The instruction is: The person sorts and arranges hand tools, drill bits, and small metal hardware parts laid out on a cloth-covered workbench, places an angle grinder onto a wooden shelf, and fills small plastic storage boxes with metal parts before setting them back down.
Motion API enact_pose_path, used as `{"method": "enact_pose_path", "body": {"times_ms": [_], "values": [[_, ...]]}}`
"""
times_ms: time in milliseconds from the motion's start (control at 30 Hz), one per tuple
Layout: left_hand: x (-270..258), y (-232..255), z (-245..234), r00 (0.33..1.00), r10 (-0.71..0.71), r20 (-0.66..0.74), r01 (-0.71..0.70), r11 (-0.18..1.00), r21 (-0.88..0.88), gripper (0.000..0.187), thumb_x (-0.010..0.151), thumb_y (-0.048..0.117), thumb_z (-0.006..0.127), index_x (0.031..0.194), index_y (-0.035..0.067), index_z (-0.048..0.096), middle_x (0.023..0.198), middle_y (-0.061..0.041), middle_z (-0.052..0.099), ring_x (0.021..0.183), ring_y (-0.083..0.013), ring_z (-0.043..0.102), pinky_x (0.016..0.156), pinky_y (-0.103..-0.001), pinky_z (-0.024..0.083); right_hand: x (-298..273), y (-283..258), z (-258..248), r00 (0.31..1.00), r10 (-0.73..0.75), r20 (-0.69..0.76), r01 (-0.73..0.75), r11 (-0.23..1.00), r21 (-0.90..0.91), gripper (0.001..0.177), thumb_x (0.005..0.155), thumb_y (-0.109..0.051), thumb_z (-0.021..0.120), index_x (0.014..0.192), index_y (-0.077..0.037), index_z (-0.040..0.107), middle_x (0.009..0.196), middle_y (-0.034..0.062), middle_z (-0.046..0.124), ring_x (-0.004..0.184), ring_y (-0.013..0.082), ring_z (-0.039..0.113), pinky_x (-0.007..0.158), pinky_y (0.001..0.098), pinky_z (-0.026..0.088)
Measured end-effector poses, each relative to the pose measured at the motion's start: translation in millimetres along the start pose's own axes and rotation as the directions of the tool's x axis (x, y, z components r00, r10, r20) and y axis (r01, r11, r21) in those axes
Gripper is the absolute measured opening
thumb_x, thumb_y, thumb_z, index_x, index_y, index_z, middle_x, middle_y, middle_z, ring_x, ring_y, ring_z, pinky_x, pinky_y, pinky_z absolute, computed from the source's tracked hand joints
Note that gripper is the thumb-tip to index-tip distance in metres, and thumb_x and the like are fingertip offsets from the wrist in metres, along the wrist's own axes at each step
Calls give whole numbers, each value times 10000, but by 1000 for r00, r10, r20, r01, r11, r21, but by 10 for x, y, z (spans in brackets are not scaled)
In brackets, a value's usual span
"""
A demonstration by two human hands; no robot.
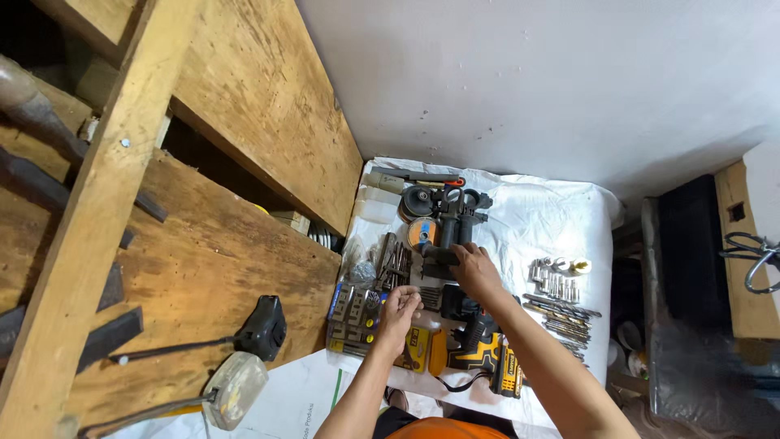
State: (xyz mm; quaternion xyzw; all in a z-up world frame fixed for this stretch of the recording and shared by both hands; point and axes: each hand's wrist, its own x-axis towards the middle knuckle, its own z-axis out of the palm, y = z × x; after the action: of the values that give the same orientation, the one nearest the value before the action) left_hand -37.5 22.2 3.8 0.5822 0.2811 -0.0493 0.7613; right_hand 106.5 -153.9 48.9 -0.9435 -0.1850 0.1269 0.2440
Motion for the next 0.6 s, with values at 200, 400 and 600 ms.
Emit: {"method": "enact_pose_path", "body": {"times_ms": [200,400,600], "values": [[-97,43,38,1000,-20,-13,19,996,-86,245,973,190,654,1189,78,627,1012,-21,645,935,-112,640,766,-307,572,-208,-46,-211,980,-131,-149,141,988,62,532,838,-152,737,1344,-46,612,1300,212,621,1165,413,578,979,465,504],[-307,-24,31,995,82,-62,-91,983,-162,292,997,283,646,1176,51,643,1034,-61,686,919,-173,686,748,-330,570,-711,-331,-151,955,-260,-143,287,930,228,477,783,-113,772,1241,-39,662,1239,221,649,1142,427,590,963,472,511],[-553,-110,-59,996,-88,27,89,847,-524,646,987,591,452,1458,155,525,1318,-82,666,1203,-210,625,996,-406,510,-1311,-953,138,871,-448,-202,489,752,441,483,833,-97,731,1294,-7,616,1328,232,612,1232,441,571,1023,500,495]]}}
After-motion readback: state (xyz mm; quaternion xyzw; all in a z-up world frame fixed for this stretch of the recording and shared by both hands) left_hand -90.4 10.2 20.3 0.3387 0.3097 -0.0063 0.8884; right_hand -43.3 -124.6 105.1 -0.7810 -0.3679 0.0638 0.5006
